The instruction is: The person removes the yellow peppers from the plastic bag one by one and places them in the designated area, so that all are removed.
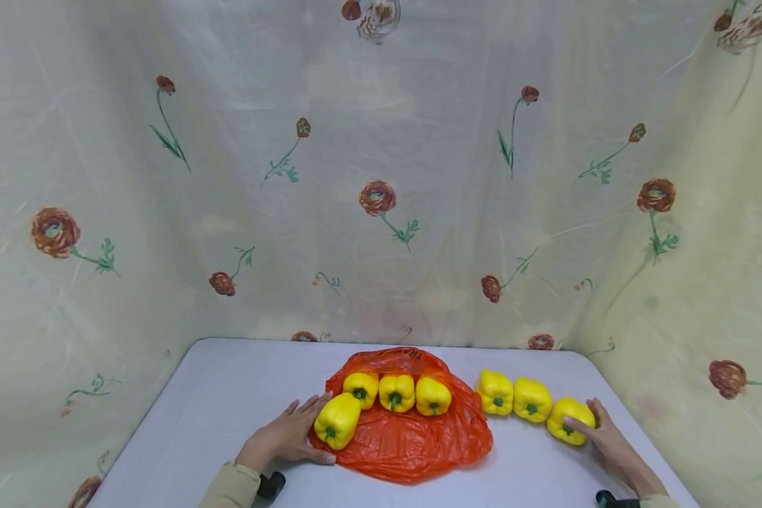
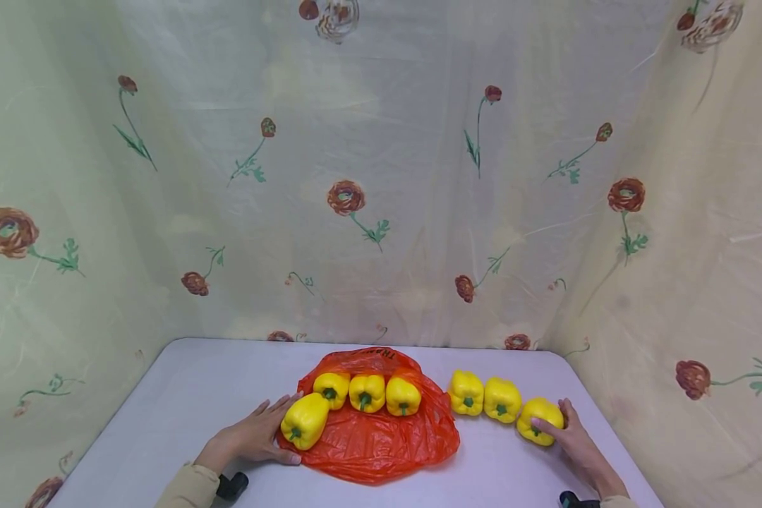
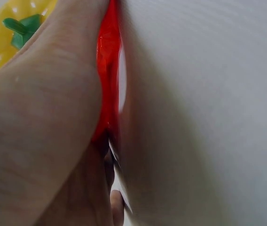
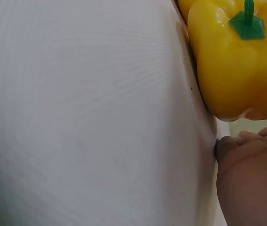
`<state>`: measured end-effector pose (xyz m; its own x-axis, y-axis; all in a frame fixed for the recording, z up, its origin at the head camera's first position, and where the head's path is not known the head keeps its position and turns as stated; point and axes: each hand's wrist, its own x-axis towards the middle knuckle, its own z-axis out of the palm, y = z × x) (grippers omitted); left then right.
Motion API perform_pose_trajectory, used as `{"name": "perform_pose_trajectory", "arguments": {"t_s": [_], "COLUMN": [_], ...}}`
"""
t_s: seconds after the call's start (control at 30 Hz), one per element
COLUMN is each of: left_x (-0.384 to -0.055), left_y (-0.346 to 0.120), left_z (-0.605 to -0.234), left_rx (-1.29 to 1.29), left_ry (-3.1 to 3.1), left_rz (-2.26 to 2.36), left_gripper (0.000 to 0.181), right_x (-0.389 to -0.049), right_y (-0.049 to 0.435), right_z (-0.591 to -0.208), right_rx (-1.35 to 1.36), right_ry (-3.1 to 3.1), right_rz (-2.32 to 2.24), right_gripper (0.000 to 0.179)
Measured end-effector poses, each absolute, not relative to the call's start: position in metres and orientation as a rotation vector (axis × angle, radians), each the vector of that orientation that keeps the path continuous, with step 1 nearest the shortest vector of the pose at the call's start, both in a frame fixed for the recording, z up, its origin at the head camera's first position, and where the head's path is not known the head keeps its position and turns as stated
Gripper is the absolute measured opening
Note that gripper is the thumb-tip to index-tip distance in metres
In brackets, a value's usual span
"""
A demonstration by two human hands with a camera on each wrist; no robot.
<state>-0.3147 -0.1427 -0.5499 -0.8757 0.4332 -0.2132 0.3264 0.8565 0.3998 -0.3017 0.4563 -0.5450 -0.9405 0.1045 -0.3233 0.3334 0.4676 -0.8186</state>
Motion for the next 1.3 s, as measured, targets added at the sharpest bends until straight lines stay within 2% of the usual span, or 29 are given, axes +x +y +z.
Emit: {"name": "perform_pose_trajectory", "arguments": {"t_s": [0.77,1.3], "left_x": [-0.318,-0.317], "left_y": [-0.144,-0.143], "left_z": [-0.55,-0.554], "left_rx": [0.566,0.558], "left_ry": [2.727,2.732], "left_rz": [0.523,0.515], "left_gripper": [0.118,0.119], "right_x": [-0.309,-0.299], "right_y": [0.462,0.423], "right_z": [-0.53,-0.504], "right_rx": [0.325,0.076], "right_ry": [2.587,2.819], "right_rz": [-1.445,-1.499], "right_gripper": [0.114,0.107]}}
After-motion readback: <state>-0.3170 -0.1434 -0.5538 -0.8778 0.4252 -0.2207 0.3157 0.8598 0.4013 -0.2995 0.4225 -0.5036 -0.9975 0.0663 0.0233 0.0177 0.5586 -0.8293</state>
